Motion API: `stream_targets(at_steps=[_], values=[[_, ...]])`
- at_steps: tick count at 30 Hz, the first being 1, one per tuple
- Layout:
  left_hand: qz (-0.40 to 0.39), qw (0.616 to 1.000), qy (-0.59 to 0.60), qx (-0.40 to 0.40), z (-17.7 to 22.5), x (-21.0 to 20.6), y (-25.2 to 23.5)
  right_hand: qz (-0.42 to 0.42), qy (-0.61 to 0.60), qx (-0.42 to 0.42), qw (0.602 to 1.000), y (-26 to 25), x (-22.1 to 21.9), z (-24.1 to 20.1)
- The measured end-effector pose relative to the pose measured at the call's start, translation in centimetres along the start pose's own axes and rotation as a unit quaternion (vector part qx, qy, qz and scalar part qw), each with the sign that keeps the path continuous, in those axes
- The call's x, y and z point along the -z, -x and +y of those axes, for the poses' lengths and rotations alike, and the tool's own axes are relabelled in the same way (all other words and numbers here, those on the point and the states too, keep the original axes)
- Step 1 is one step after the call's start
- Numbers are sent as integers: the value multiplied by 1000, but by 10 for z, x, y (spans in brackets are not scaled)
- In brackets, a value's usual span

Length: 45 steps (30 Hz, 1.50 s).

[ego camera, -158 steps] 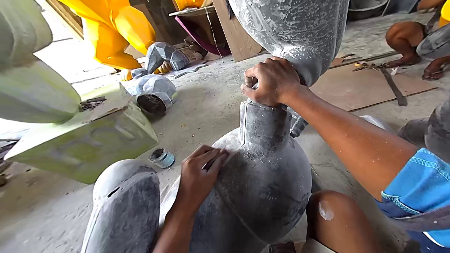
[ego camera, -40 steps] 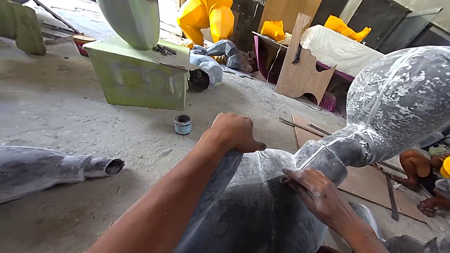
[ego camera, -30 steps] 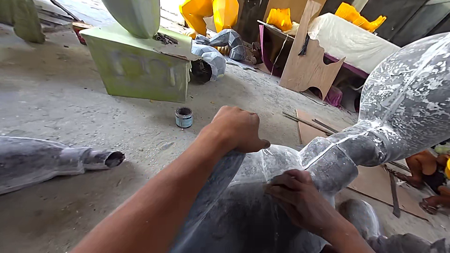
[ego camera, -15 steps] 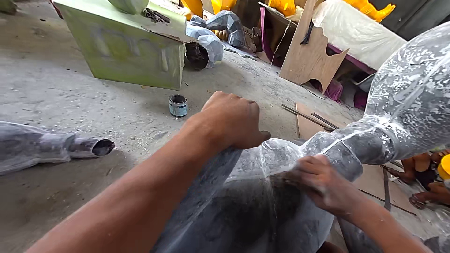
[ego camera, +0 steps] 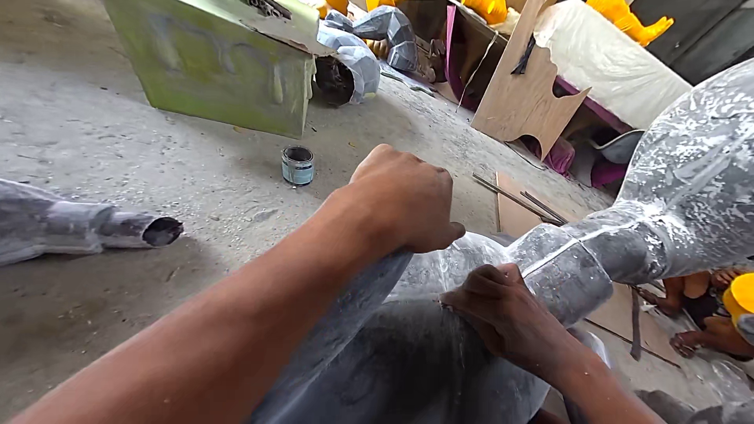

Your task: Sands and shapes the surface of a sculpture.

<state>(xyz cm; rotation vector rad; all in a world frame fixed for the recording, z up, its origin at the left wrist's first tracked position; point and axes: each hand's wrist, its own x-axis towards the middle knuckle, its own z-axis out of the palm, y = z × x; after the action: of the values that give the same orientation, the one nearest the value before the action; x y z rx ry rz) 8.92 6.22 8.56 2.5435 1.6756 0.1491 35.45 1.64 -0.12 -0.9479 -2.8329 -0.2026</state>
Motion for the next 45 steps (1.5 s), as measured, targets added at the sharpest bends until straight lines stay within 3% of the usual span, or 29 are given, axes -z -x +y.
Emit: stream_targets(at_steps=[5, 9, 12, 14, 17, 21, 24, 28, 31, 35, 38, 40, 43, 45], values=[[3, 1000, 14, 1, -3, 3, 0, -17, -31, 4, 999, 20, 25, 31], [1, 1000, 7, -4, 2, 1, 1, -23, -15, 19, 999, -3, 3, -5], [1, 1000, 11, -2, 2, 3, 2, -60, -28, 39, 997, 2, 16, 8], [4, 1000, 12, -4, 2, 3, 2, -39, -37, 21, 998, 15, 26, 26], [3, 1000, 16, -2, 2, 1, 3, -18, -18, 9, 1000, 7, 13, 13], [16, 1000, 19, -9, 2, 2, 3, -53, -38, 40, 997, 0, 20, 15], [5, 1000, 18, -2, 3, 5, 5, -26, -34, -1, 999, 19, 32, 35], [12, 1000, 12, -13, 4, 0, 4, -30, -30, -5, 999, 2, 9, 1], [0, 1000, 15, -6, 4, 4, 4, -44, -52, 6, 998, 8, 16, 10], [-9, 1000, 15, -1, 4, 4, 3, 15, -44, -51, 998, 21, 13, 15], [3, 1000, 23, -10, 2, 0, 3, -13, -43, -42, 998, 2, -2, -20], [4, 1000, 18, -10, -2, 0, 2, -16, -31, -68, 997, 10, 4, -18], [-1, 1000, 5, -9, -8, 0, 0, 75, 25, -184, 980, 36, 6, -14], [-4, 1000, 0, -11, -9, -2, 0, 129, 43, -217, 967, 29, -15, -44]])
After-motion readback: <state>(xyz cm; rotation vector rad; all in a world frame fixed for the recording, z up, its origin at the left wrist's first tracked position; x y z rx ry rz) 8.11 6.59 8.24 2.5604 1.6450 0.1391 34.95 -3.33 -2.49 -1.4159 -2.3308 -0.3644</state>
